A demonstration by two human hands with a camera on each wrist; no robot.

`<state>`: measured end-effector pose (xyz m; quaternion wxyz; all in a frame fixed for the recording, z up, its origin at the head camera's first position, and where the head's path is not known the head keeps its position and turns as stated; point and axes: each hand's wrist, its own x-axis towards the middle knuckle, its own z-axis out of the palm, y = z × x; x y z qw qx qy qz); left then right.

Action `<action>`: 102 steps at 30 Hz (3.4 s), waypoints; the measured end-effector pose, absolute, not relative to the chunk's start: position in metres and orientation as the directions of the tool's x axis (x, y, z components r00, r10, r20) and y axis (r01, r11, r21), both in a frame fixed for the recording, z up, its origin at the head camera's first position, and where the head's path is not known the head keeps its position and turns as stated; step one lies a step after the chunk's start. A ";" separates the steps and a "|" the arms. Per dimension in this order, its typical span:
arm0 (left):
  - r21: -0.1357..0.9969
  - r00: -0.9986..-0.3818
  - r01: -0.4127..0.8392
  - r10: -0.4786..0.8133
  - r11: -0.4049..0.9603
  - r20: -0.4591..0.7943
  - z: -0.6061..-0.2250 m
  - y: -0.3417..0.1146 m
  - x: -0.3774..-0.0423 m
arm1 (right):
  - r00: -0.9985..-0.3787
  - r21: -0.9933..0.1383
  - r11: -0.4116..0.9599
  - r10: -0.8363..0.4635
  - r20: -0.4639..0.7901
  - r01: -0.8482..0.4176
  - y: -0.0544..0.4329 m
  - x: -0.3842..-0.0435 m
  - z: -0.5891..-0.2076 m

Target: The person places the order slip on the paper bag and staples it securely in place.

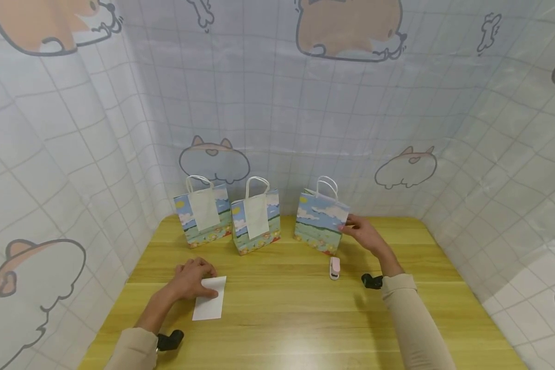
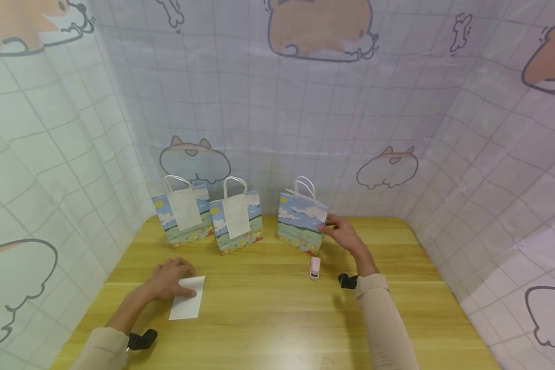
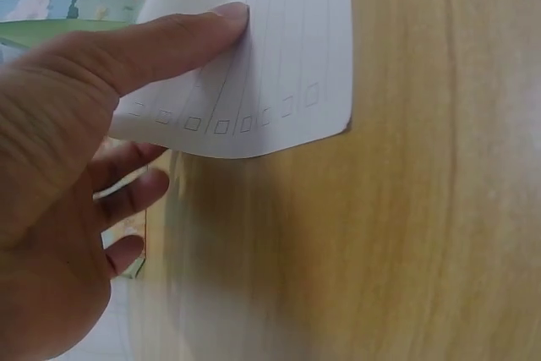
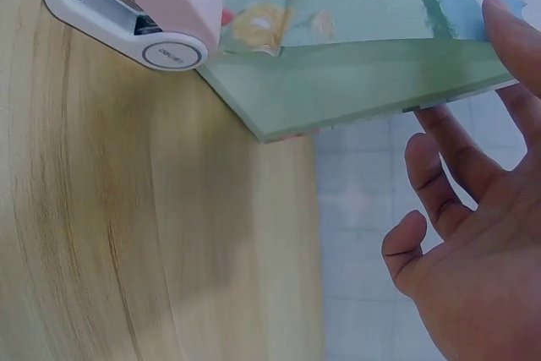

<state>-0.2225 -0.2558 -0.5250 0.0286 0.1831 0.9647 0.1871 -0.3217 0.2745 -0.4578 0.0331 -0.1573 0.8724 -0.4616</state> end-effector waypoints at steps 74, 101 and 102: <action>0.595 -0.892 0.451 0.330 0.665 0.308 -0.484 -0.220 -0.223 | -0.864 -0.817 0.497 -0.504 0.004 -0.294 0.239 -0.298 -0.444; 0.432 -0.575 0.811 0.407 0.393 0.710 -0.451 -0.163 -0.223 | -0.806 -0.827 0.440 -0.591 0.028 -0.351 0.216 -0.293 -0.451; 0.409 -0.541 0.834 0.401 0.371 0.739 -0.450 -0.160 -0.224 | -0.805 -0.827 0.438 -0.593 0.030 -0.353 0.215 -0.292 -0.451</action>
